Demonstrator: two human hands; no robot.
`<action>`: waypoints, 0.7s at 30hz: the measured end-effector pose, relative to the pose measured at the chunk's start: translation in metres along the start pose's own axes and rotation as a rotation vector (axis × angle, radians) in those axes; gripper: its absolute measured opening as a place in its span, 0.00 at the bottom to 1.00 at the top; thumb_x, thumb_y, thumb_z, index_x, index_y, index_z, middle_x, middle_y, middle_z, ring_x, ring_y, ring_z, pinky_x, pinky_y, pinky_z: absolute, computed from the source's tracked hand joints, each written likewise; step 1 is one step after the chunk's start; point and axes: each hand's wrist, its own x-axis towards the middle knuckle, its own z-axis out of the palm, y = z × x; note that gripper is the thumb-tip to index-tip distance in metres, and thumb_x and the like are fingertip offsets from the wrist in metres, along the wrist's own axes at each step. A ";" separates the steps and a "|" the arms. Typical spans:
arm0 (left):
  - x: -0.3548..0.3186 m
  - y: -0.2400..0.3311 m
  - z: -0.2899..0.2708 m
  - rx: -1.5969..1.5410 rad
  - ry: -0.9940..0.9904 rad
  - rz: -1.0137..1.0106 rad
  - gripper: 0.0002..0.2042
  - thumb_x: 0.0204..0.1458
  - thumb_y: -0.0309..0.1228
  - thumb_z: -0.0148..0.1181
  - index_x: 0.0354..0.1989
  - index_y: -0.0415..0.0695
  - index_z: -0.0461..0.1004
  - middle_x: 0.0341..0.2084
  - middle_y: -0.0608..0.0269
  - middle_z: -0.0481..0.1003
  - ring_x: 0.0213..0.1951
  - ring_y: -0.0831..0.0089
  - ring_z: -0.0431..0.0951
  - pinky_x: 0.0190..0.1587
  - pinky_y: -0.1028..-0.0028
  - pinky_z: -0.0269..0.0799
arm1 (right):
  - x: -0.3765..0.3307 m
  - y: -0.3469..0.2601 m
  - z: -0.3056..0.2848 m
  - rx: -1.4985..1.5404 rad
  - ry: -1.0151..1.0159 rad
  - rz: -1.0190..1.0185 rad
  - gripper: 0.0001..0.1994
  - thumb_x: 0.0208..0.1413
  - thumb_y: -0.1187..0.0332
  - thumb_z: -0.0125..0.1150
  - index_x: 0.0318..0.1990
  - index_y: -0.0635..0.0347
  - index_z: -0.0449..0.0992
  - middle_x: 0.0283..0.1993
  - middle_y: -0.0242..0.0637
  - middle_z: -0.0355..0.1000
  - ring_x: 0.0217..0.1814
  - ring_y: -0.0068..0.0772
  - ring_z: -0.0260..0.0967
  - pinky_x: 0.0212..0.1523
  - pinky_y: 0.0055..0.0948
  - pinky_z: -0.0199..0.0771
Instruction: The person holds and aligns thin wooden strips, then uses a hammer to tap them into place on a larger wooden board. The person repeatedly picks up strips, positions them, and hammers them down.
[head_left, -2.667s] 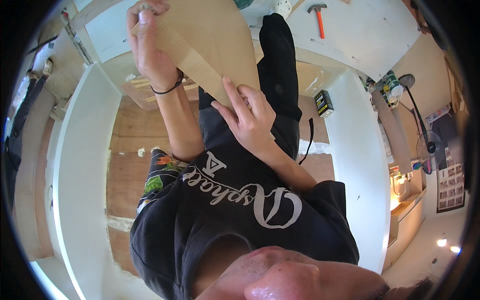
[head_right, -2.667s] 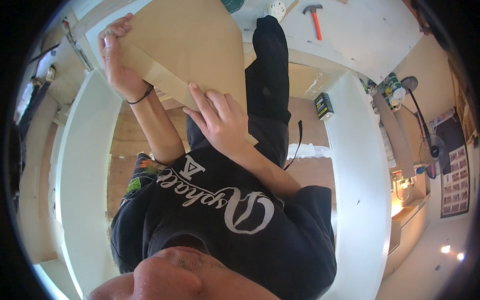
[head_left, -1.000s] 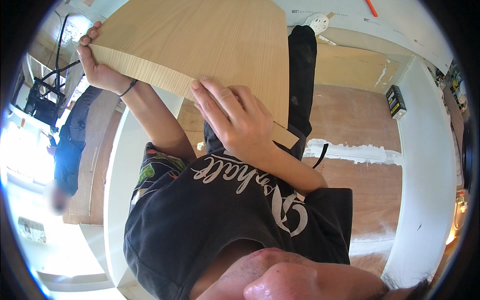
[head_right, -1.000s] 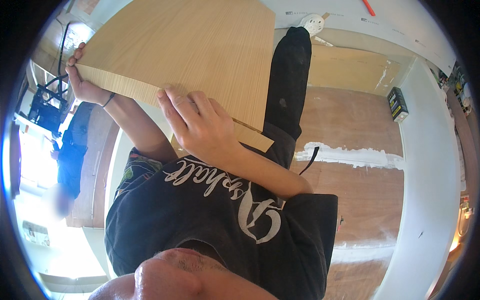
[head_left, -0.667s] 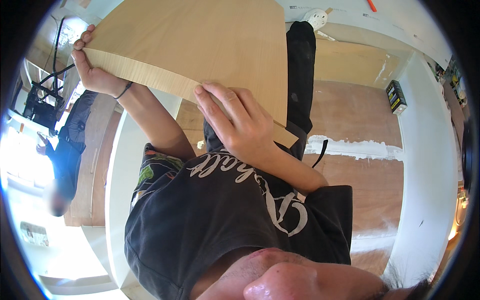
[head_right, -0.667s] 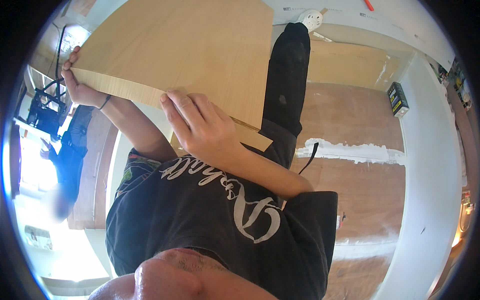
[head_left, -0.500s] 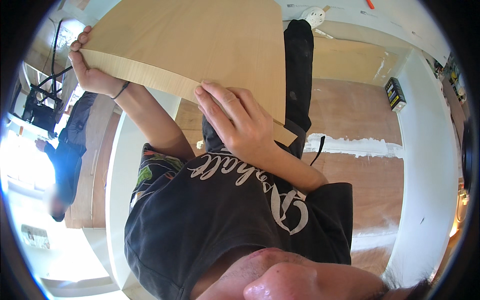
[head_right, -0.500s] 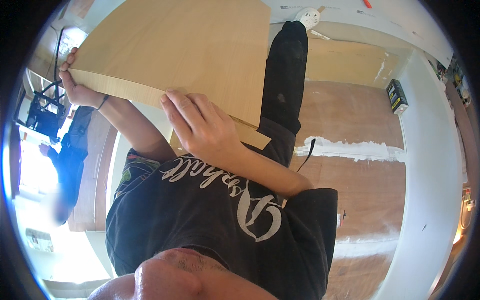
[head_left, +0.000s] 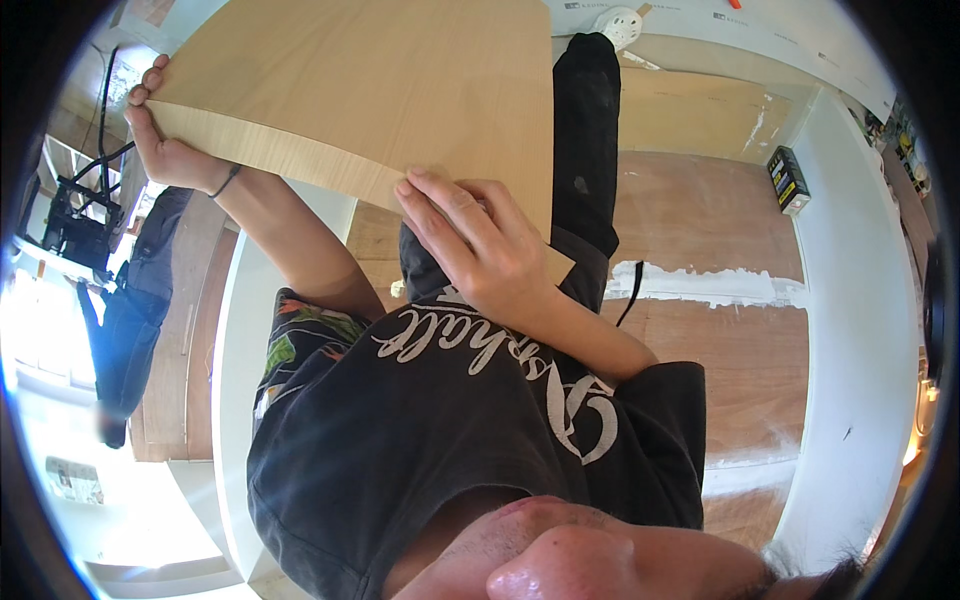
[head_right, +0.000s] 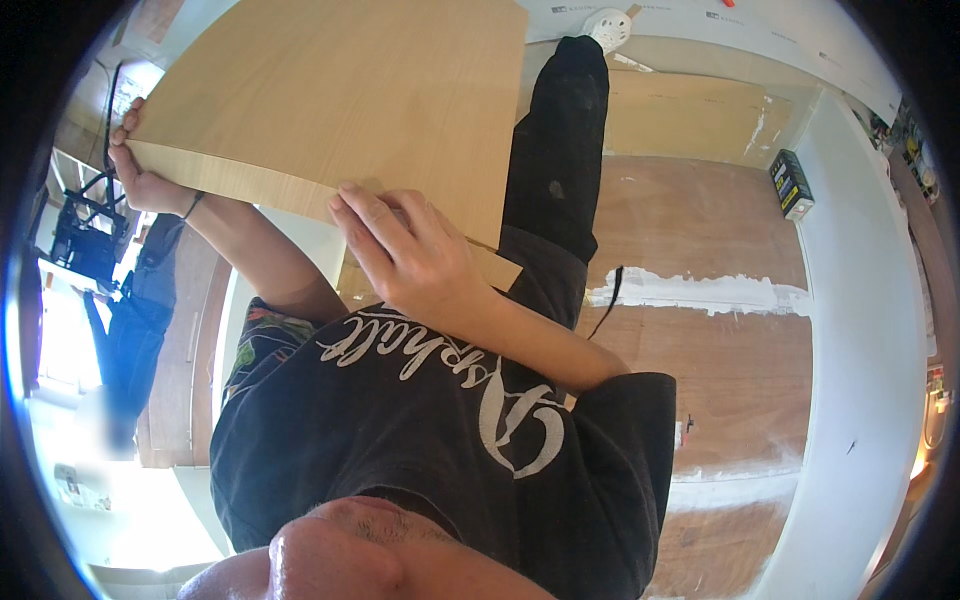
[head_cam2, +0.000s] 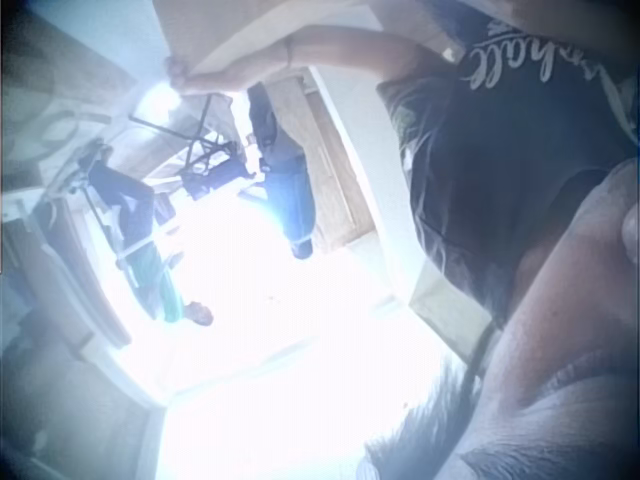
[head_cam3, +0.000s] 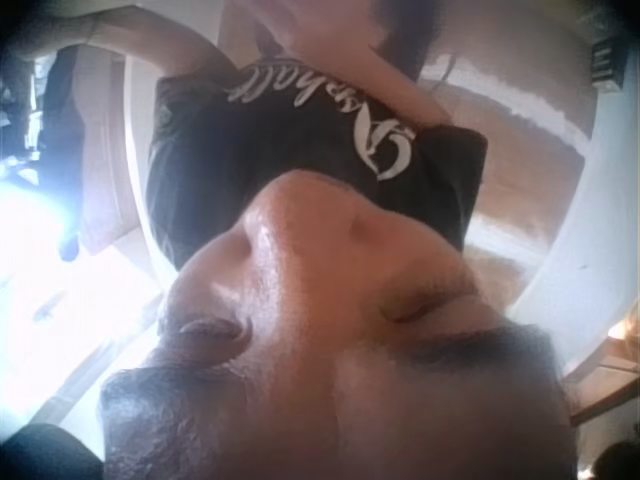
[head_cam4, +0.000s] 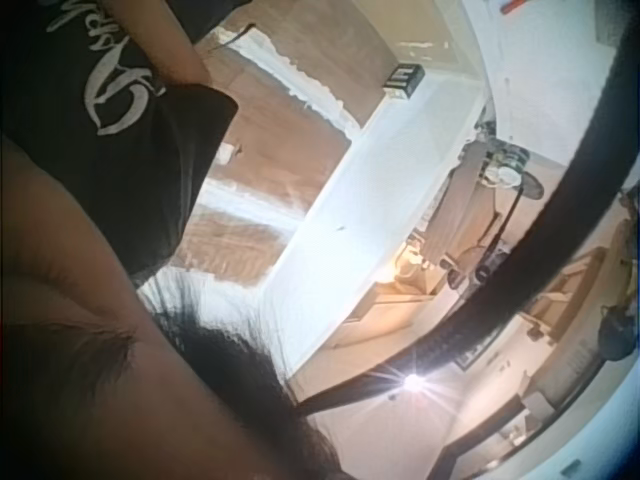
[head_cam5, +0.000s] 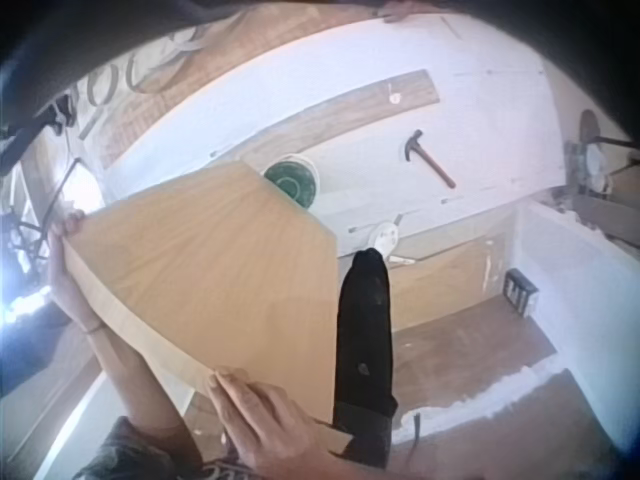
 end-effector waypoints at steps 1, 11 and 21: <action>0.001 0.000 0.000 -0.009 0.000 -0.010 0.13 0.65 0.31 0.39 0.34 0.41 0.72 0.34 0.54 0.76 0.50 0.54 0.73 0.60 0.55 0.64 | -0.002 0.000 -0.001 0.010 0.003 0.020 0.18 0.42 0.75 0.70 0.44 0.64 0.81 0.47 0.35 0.76 0.36 0.32 0.71 0.33 0.23 0.76; 0.005 0.002 -0.008 -0.036 -0.012 -0.026 0.13 0.61 0.29 0.40 0.36 0.39 0.74 0.34 0.51 0.77 0.49 0.51 0.75 0.59 0.52 0.66 | -0.016 0.011 -0.012 0.005 -0.001 0.021 0.18 0.43 0.75 0.74 0.46 0.60 0.82 0.47 0.33 0.77 0.36 0.32 0.72 0.36 0.23 0.76; 0.008 0.002 -0.009 0.210 0.044 0.078 0.15 0.61 0.29 0.38 0.36 0.39 0.74 0.36 0.48 0.78 0.50 0.47 0.75 0.61 0.48 0.66 | -0.031 0.016 -0.025 0.036 -0.063 0.049 0.19 0.43 0.75 0.74 0.47 0.59 0.82 0.46 0.32 0.76 0.37 0.32 0.71 0.37 0.25 0.76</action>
